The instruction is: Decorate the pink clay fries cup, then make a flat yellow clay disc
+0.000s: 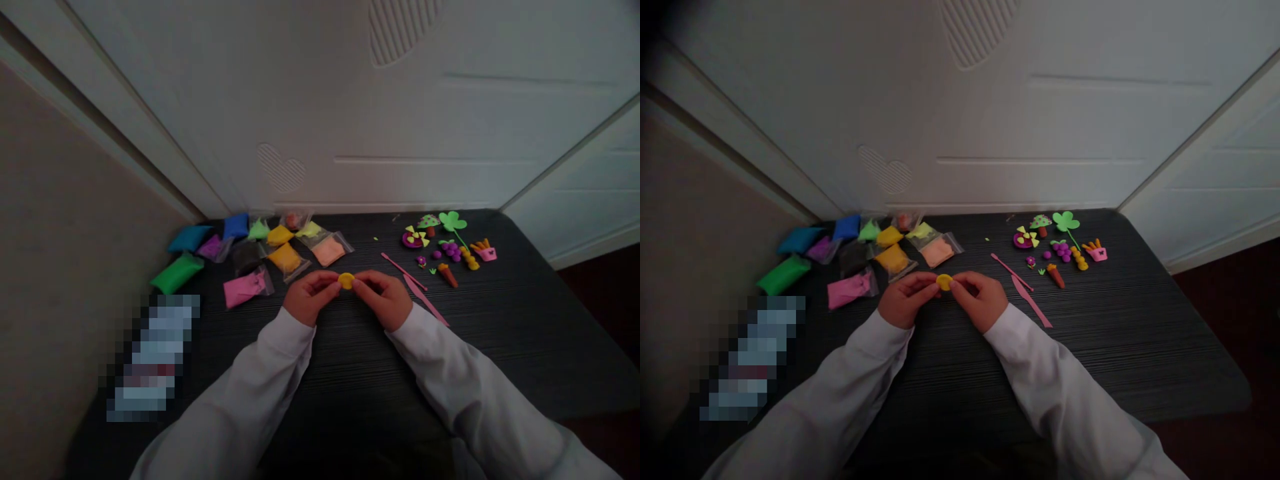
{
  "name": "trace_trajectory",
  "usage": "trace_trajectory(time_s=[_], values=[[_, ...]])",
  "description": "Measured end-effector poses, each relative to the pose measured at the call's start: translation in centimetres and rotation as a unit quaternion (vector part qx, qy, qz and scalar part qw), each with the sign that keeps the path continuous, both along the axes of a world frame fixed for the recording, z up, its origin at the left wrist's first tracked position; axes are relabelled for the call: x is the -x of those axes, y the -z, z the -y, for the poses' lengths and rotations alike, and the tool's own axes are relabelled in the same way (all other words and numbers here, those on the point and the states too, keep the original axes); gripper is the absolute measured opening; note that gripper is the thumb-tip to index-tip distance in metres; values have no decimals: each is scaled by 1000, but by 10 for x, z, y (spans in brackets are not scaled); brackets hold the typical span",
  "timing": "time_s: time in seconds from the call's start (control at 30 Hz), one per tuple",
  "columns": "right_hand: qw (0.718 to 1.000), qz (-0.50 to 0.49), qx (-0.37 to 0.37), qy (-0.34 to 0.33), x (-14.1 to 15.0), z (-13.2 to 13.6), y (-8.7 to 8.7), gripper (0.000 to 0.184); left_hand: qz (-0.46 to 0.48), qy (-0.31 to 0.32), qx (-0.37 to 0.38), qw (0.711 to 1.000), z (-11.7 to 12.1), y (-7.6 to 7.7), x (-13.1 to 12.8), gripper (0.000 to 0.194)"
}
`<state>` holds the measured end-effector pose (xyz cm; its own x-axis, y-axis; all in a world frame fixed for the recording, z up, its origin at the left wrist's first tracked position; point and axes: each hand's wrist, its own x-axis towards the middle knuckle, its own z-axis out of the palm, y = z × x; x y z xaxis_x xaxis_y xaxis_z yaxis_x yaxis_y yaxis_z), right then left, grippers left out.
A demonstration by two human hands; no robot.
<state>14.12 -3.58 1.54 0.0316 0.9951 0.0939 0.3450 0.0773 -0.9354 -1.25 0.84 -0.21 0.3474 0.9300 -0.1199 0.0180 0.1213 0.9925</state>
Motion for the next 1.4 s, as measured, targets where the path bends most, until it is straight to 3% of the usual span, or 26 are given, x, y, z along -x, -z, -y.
trace_trajectory(time_s=[0.23, 0.43, 0.63, 0.87, 1.17, 1.4], values=[[999, 41, -7, -10, 1, 5, -3, 20, -91, 32, -57, 994, 4, -9, -1, 27], [998, 52, -23, -12, 4, 7, -2, 22, -82, 17, -133, 987, 3, -11, 0, 17], [996, 80, -24, -26, 2, 7, -3, 19, -45, 41, -116, 991, 3, -10, 0, 17], [994, 92, -39, -37, 1, 8, -3, 20, -52, 19, -119, 991, 3, -10, 0, 13], [997, 70, -35, -12, 0, 6, -1, 19, -15, 29, -93, 995, 3, -8, -1, 18], [998, 48, -28, -2, 0, 7, -2, 21, -67, 29, -116, 991, 4, -8, -1, 16]])
